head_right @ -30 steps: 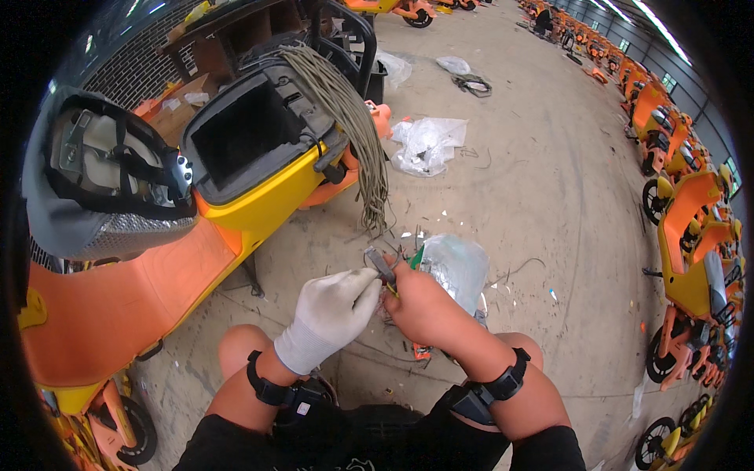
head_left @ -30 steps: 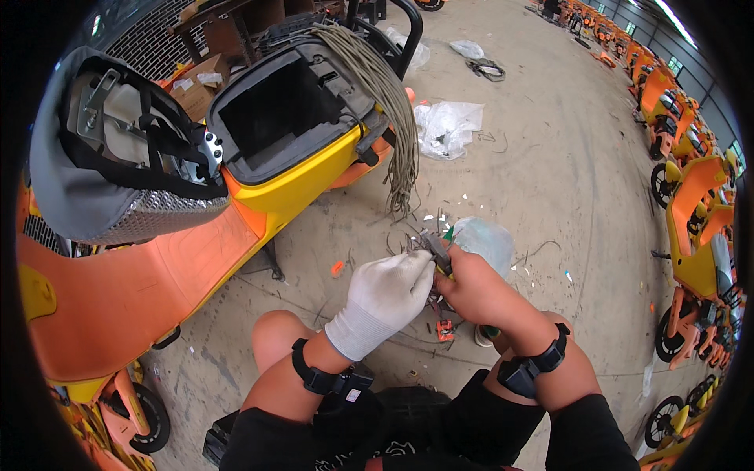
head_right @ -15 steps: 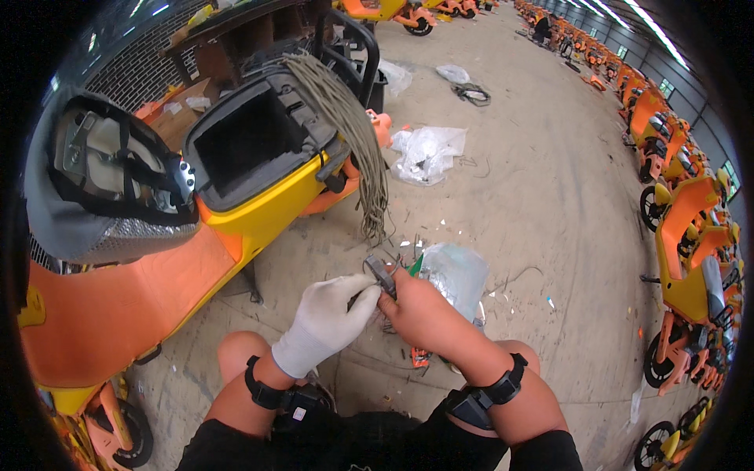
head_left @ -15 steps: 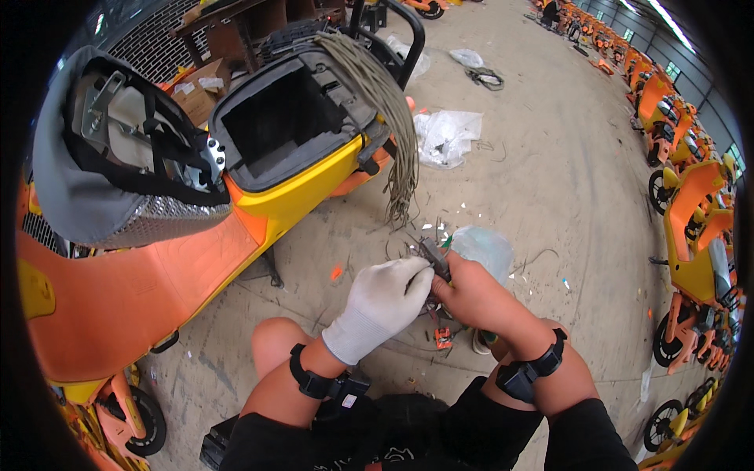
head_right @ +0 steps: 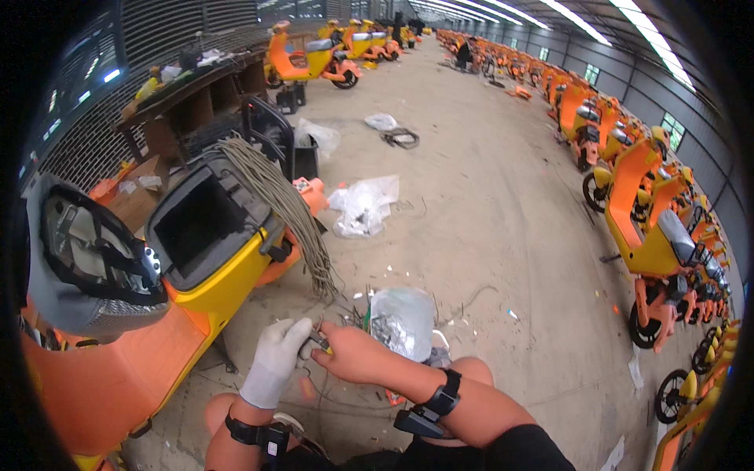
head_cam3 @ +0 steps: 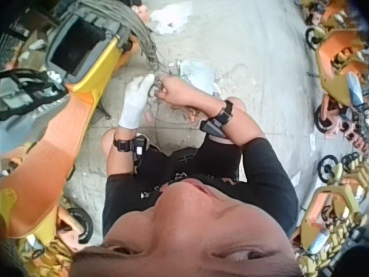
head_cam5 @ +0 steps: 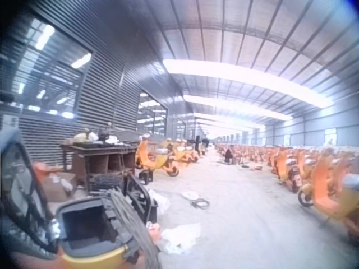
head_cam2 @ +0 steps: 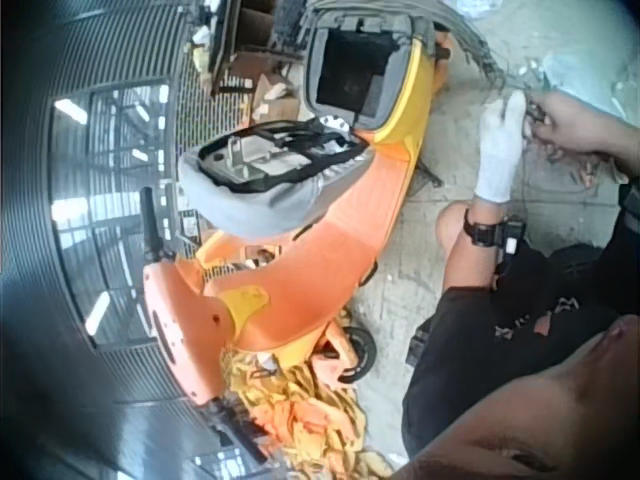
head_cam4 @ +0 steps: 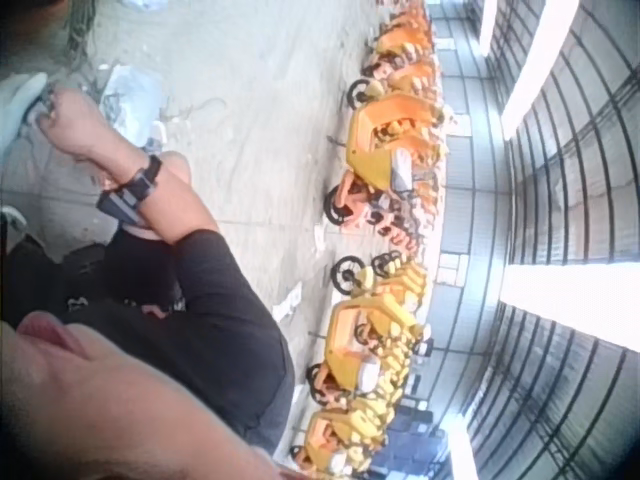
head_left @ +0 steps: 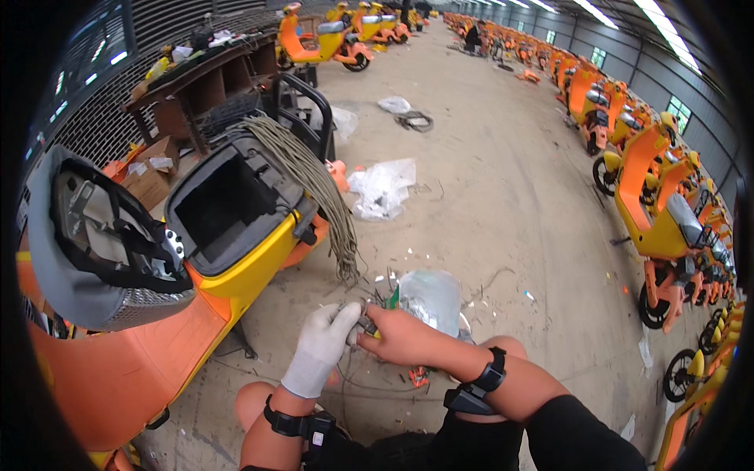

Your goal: The person sits on the floor and uses pliers to cut and manipulate a bundle of wires on an orange scooter. They pull wires from a compartment, use the pliers to strip or cut specific wires, and handle the wiring harness by hand.

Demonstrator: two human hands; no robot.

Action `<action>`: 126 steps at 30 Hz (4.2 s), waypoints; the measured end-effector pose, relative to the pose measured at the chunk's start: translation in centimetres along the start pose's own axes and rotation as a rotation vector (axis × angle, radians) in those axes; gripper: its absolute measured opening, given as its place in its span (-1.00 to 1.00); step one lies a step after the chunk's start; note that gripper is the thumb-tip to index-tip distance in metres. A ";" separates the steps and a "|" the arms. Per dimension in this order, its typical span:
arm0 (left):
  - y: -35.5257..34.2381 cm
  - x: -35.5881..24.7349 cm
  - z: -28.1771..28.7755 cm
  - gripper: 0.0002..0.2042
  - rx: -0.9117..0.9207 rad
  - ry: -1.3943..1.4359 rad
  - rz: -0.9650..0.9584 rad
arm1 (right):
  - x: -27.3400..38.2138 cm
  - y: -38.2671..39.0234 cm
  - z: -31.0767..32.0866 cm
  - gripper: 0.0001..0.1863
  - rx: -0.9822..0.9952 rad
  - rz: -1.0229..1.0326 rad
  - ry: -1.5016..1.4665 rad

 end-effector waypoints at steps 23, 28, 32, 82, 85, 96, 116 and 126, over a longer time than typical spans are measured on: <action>-3.7 4.1 -2.0 -0.49 0.091 0.065 0.155 | -6.3 0.9 -1.5 -0.74 0.207 -0.348 -0.320; -2.1 1.4 -2.7 -0.45 -0.032 -0.559 -0.354 | -7.7 2.4 -1.3 -0.63 0.014 -0.435 -0.484; -1.1 1.5 -4.2 -0.58 0.050 -0.639 -0.439 | -10.2 4.2 2.2 -0.53 -0.189 -0.522 -0.516; -1.7 0.8 16.9 -0.74 -0.539 -0.865 -0.340 | -37.4 10.3 31.4 -0.65 -1.634 -0.412 -1.446; -1.0 0.4 16.6 -0.74 -0.530 -0.825 -0.334 | -36.8 8.6 29.7 -0.68 -1.679 -0.462 -1.427; -1.1 -0.4 15.8 -0.69 -0.501 -0.627 -0.267 | -41.8 8.6 30.8 -0.69 -1.683 -0.493 -1.473; -1.4 -0.7 15.0 -0.64 -0.478 -0.680 -0.302 | -42.6 5.6 25.5 -0.73 -1.801 -0.699 -1.520; -0.2 1.9 16.5 -0.65 -0.376 -0.393 -0.131 | -41.6 -0.5 21.4 -0.72 -1.608 -0.772 -1.585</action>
Point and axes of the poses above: each hand's wrist, its own y-axis away from the middle knuckle, its own z-axis out of the back of the hand, x = y × z, the point moved 8 cm from there along -y, towards the middle knuckle, and after that the axes turned 11 degrees about -x, right-handed, at the moved point
